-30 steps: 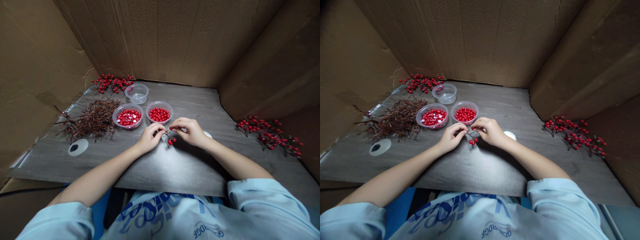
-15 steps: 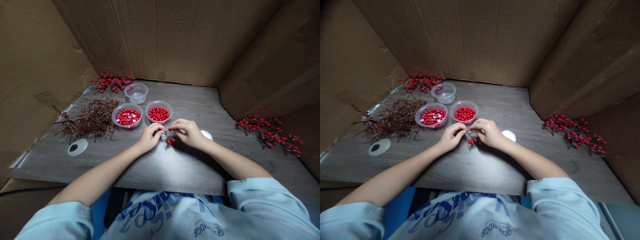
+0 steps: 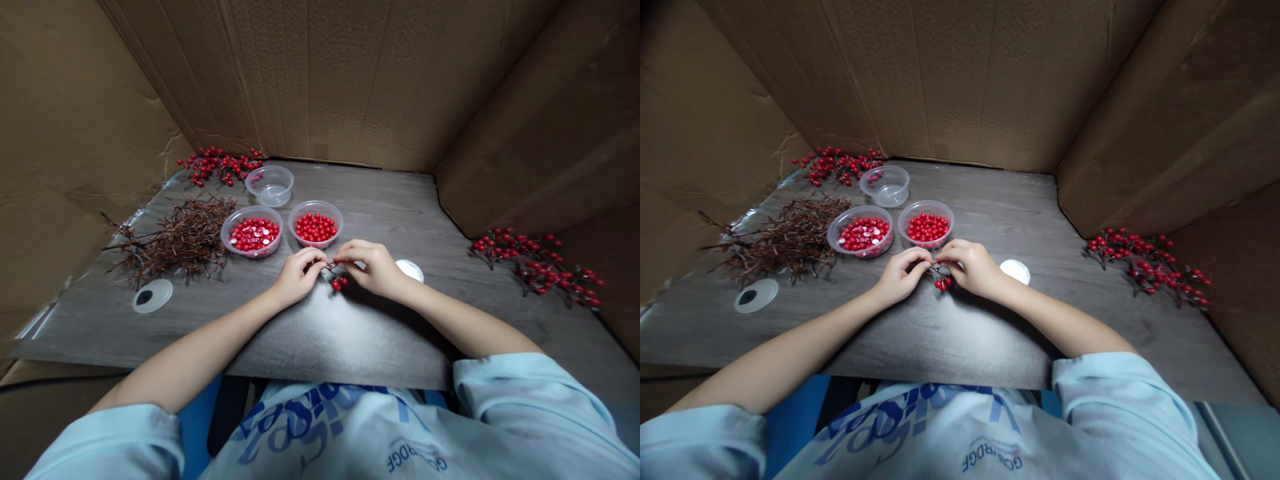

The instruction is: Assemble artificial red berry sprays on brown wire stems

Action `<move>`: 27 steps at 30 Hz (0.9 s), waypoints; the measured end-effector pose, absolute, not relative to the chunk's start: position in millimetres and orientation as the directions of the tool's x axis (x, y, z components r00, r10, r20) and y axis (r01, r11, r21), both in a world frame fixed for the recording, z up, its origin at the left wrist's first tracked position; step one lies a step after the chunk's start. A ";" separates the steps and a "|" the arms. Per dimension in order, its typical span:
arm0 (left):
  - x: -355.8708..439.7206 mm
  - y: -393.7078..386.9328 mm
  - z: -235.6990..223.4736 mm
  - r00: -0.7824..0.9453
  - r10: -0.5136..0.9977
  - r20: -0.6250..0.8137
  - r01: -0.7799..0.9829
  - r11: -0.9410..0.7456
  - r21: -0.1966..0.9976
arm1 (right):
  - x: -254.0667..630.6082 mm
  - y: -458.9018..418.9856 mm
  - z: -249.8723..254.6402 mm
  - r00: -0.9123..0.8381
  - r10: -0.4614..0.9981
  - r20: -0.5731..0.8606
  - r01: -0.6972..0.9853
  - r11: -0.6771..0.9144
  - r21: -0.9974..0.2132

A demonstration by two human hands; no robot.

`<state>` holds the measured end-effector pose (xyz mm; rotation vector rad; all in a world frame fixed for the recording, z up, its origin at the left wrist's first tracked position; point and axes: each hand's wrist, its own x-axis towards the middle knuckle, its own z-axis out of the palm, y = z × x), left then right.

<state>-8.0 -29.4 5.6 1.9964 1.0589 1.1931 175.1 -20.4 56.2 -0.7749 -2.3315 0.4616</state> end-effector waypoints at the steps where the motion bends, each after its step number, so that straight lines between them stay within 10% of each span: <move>1: -7.9 -29.5 5.1 0.285 0.854 0.435 0.336 -0.514 0.789 | 175.0 -20.5 55.5 -0.629 0.632 0.453 0.411 0.765 -0.496; 14: -7.0 -25.4 0.4 0.307 0.888 0.341 0.367 -0.441 0.819 | 169.9 5.1 88.9 -0.627 0.728 0.277 0.513 0.654 -0.556; 21: -6.8 -24.1 -0.2 0.318 0.894 0.316 0.365 -0.423 0.829 | 132.4 60.1 92.4 -0.784 0.609 0.122 0.591 0.792 -0.156; 27: -6.0 -22.5 1.6 0.336 0.885 0.321 0.339 -0.432 0.836 | 114.7 73.3 81.5 -0.796 0.588 -0.143 0.598 0.800 -0.046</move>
